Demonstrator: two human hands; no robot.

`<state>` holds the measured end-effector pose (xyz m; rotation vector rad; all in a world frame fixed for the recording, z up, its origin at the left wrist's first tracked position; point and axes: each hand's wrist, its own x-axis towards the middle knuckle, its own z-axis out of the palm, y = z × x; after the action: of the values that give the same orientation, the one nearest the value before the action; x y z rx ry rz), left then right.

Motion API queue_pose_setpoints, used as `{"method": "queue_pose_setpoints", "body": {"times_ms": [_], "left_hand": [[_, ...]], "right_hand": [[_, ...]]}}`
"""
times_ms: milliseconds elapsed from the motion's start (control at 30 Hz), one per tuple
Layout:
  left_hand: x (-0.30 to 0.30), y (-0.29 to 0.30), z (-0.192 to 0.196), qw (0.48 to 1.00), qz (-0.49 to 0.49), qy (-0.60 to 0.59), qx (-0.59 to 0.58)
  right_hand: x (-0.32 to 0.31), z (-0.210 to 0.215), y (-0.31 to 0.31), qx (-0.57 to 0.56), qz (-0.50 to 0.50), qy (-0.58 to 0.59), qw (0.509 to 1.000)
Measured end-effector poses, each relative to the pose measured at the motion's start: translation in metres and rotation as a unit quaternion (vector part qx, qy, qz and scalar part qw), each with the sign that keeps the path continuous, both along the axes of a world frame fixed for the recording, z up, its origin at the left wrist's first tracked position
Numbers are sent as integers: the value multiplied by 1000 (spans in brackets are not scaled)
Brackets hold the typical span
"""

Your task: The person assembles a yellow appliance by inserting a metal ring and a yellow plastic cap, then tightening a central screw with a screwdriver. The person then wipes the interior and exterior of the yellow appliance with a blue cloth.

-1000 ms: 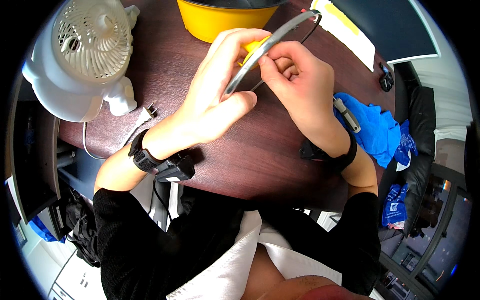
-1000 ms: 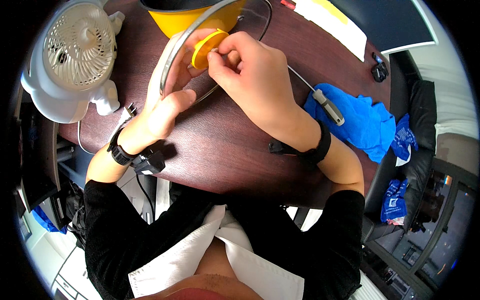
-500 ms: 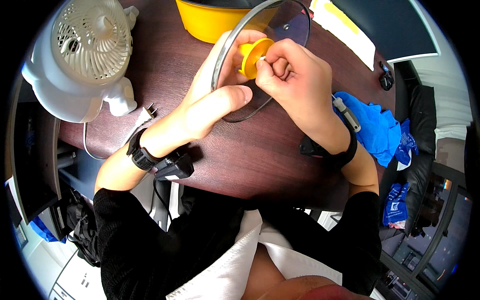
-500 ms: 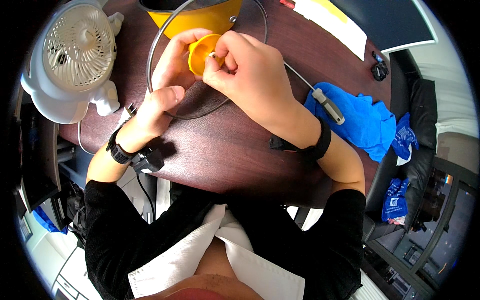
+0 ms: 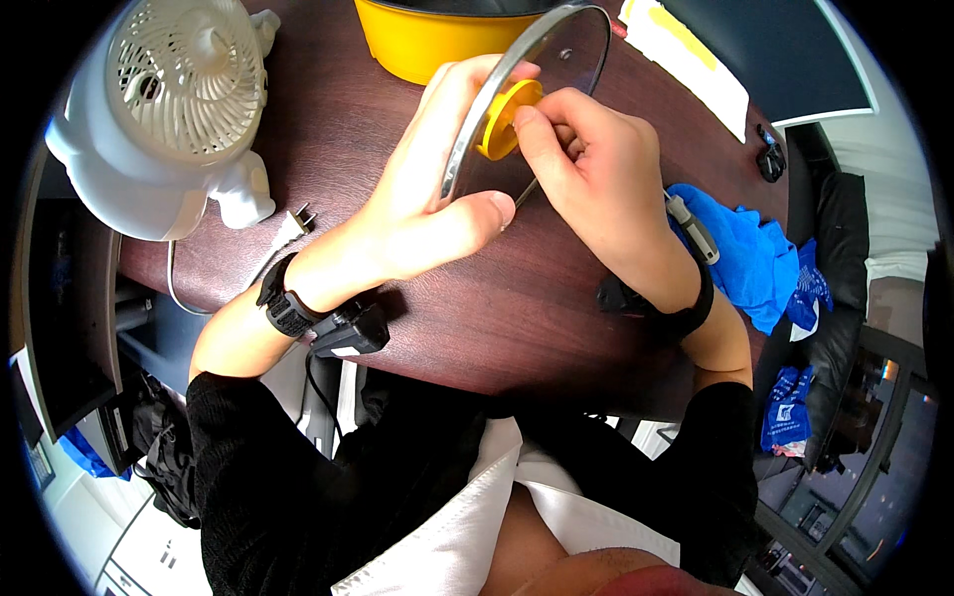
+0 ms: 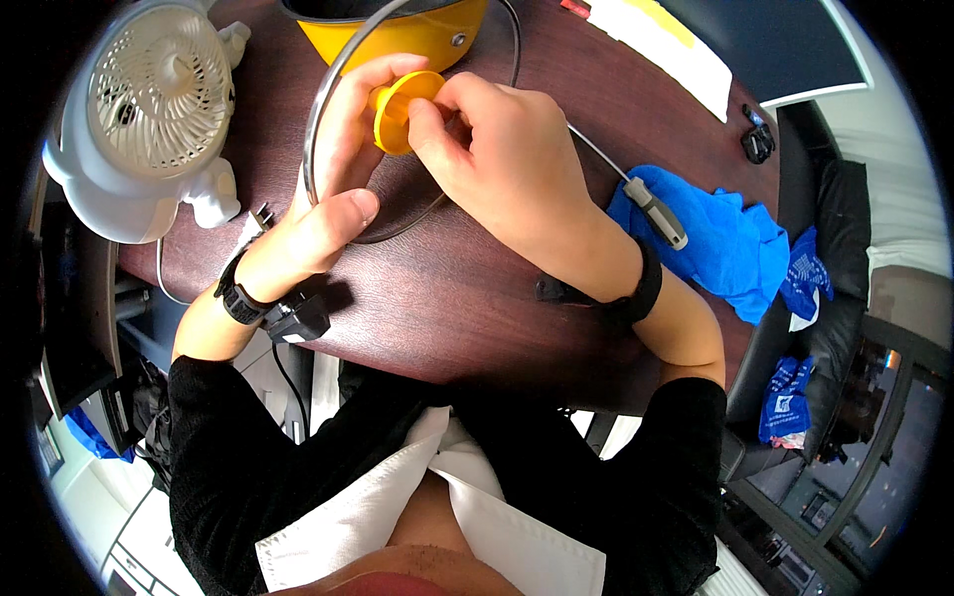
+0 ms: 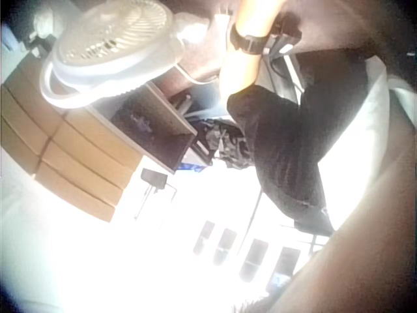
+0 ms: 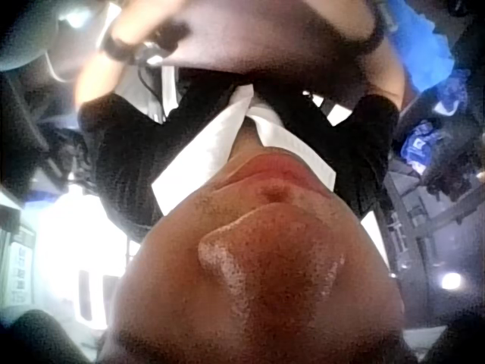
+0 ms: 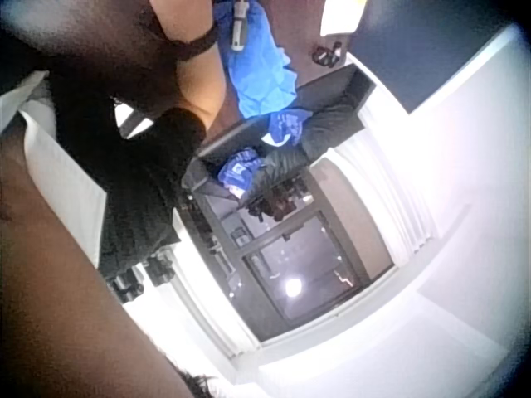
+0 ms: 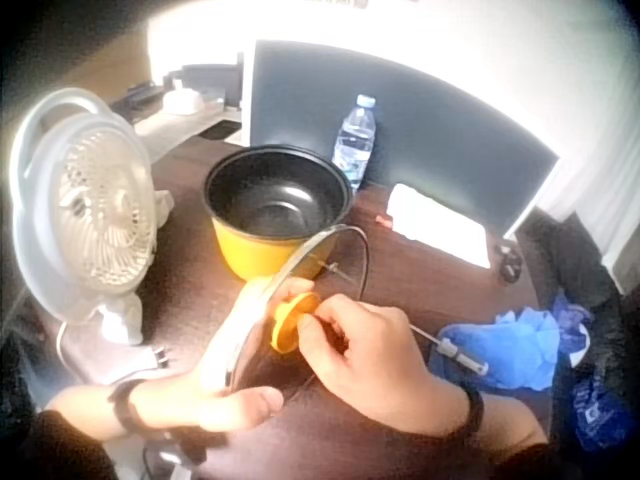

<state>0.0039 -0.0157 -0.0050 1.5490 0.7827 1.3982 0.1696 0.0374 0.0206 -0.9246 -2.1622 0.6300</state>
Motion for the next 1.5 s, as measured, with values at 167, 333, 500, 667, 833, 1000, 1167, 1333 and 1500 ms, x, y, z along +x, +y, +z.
{"method": "queue_pose_setpoints", "body": {"times_ms": [167, 333, 500, 667, 833, 1000, 1167, 1333, 1500], "left_hand": [[-1, 0, -3, 1000, -5, -13, 7], [-1, 0, -5, 999, 1, -26, -18], [2, 0, -1, 992, -31, -105, -58], [4, 4, -7, 988, -31, -132, -77], [4, 3, -4, 985, -47, -133, -98], [6, 1, -8, 991, -29, -100, -86], [7, 3, -14, 996, 10, -72, -57], [5, 5, -13, 993, 4, -96, -76], [0, 6, 1, 972, -73, -192, -116]], "right_hand": [[-4, 1, -3, -89, 6, 19, 996], [-6, 5, -3, -66, 16, 18, 998], [-6, 3, 1, -4, 37, 1, 999], [-4, 1, 9, 94, 61, -27, 993], [4, 7, 12, 112, 68, -74, 989], [-2, 6, 1, 43, 0, -123, 991], [-10, 1, 0, -20, 3, -57, 998], [-9, 2, 2, 38, 23, -131, 990], [-4, 0, 8, 170, 52, -182, 967]]}}
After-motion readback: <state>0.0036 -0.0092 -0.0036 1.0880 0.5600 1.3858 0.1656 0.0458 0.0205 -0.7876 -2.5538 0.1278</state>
